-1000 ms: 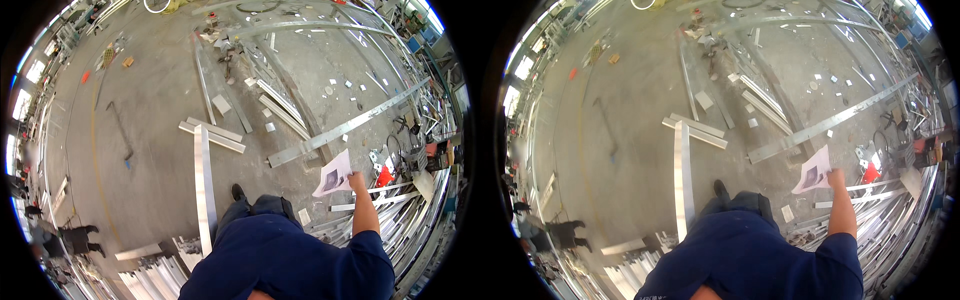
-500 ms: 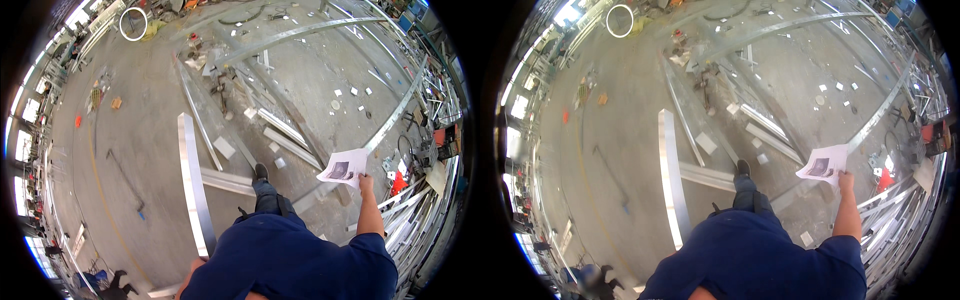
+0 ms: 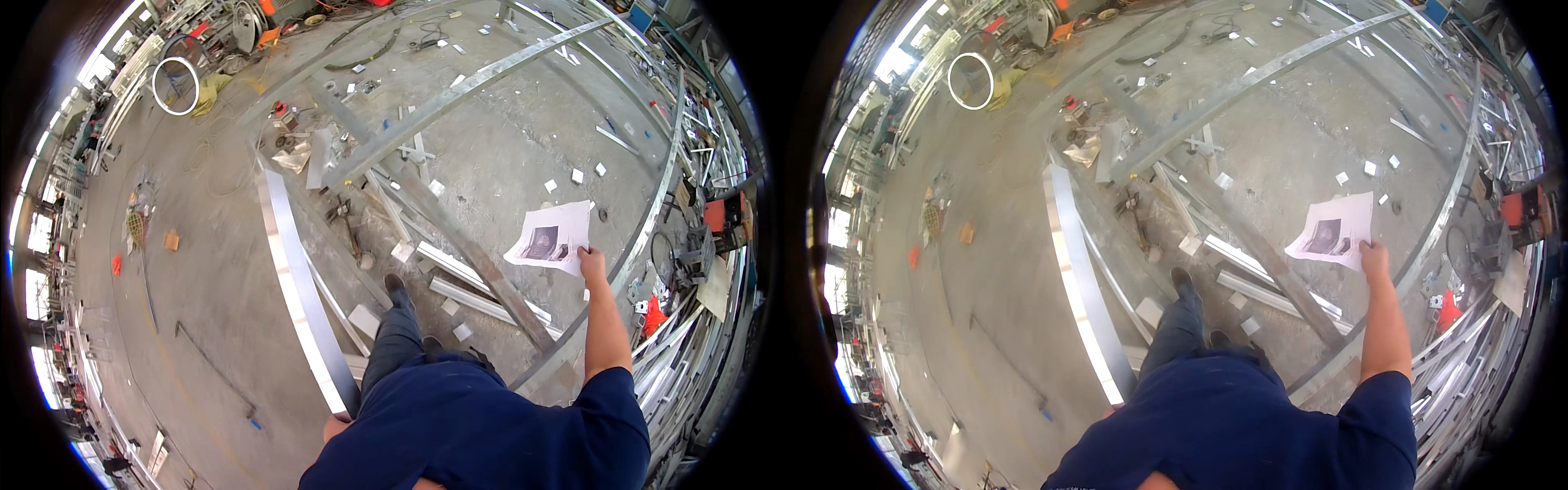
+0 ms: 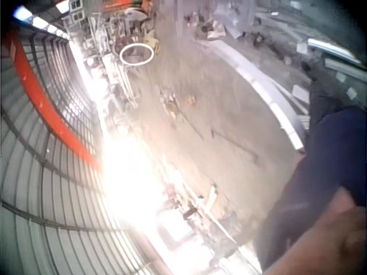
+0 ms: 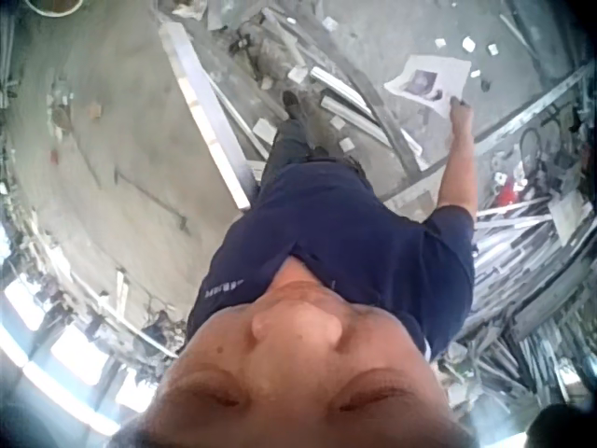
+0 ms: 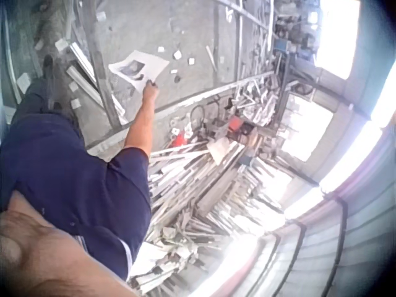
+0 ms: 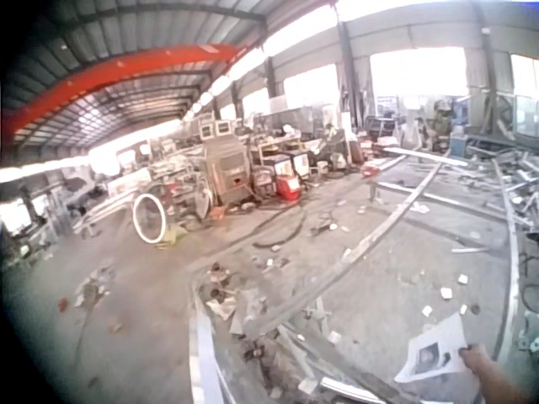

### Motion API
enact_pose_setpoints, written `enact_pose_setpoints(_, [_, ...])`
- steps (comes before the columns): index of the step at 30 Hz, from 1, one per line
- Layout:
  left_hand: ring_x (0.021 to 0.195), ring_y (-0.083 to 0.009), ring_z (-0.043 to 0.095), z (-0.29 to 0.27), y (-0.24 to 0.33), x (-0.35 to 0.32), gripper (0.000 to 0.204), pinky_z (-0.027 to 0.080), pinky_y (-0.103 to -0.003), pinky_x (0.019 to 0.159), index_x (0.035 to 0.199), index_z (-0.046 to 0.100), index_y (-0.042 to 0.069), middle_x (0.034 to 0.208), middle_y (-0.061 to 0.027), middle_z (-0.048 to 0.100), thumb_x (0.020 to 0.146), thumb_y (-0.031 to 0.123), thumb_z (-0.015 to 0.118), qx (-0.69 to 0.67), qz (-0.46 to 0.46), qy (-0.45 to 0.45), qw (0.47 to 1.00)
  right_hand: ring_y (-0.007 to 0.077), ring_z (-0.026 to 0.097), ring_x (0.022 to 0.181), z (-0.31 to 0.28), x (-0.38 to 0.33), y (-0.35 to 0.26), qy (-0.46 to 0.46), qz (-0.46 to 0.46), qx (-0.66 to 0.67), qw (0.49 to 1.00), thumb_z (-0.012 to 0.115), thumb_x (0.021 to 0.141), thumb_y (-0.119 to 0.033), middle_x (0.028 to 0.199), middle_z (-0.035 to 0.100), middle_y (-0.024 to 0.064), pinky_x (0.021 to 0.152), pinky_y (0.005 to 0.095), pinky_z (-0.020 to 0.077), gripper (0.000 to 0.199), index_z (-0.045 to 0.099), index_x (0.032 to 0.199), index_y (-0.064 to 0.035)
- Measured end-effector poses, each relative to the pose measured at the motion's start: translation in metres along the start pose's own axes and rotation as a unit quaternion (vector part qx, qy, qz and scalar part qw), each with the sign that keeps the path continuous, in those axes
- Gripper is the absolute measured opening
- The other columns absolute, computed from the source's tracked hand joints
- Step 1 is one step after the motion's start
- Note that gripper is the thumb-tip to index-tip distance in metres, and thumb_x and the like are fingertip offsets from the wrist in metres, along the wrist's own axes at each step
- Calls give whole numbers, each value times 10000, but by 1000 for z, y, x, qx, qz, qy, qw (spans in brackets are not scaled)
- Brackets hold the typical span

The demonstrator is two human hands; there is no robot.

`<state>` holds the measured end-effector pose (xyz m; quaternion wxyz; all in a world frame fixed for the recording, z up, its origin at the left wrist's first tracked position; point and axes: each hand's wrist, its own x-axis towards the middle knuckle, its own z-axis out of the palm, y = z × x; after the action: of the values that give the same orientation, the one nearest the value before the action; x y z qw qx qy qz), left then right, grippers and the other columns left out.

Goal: The person picks up long metal profiles from a rack, carries them across a workshop floor, and measures them with a tape measure while holding a printed document. The person places the profiles on a workbench and continues measuring.

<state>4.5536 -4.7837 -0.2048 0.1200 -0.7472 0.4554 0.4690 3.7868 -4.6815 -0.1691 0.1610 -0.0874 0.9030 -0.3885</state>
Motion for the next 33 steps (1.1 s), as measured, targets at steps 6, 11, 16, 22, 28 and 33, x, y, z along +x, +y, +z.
enact_pose_setpoints(6, [708,-243,664,-57,198,58,340,514,-345,702,741,678,21,733,-132,675,602,315,778,23,64,45,997,178,606,770,14,61,-46,28,28,13,999,607,818,-177,854,669,119,691,330,463,320,643,1028,62])
enact_pose_setpoints(11, [603,-208,655,-97,327,122,309,517,-338,630,701,683,2,659,-119,667,621,288,770,60,83,13,995,173,604,744,7,88,-67,107,89,-64,988,613,811,-186,830,662,107,678,322,462,316,644,999,67])
enact_pose_setpoints(16, [497,-190,600,-123,433,166,254,476,-326,506,653,650,8,576,-80,612,665,242,747,18,48,-24,998,170,602,722,27,131,-116,111,137,-50,983,626,822,-196,870,659,91,663,316,466,331,637,1037,56])
enact_pose_setpoints(22, [528,-197,613,-119,535,237,252,480,-338,532,658,659,8,602,-90,634,651,244,747,41,104,6,994,170,584,683,53,245,-89,141,156,38,977,611,819,-199,834,637,90,606,325,453,338,613,1026,68])
enact_pose_setpoints(28, [568,-213,633,-101,686,258,292,500,-345,587,691,679,11,639,-115,655,620,281,766,93,28,59,993,181,610,731,99,437,-89,131,173,68,974,596,836,-192,905,654,105,611,329,468,376,595,1117,57])
enact_pose_setpoints(33, [573,-226,633,-103,800,238,302,500,-345,584,684,674,-1,649,-119,658,608,275,771,131,28,110,985,190,620,774,121,581,-130,88,192,69,975,609,820,-194,924,664,116,667,334,475,369,622,1083,66])
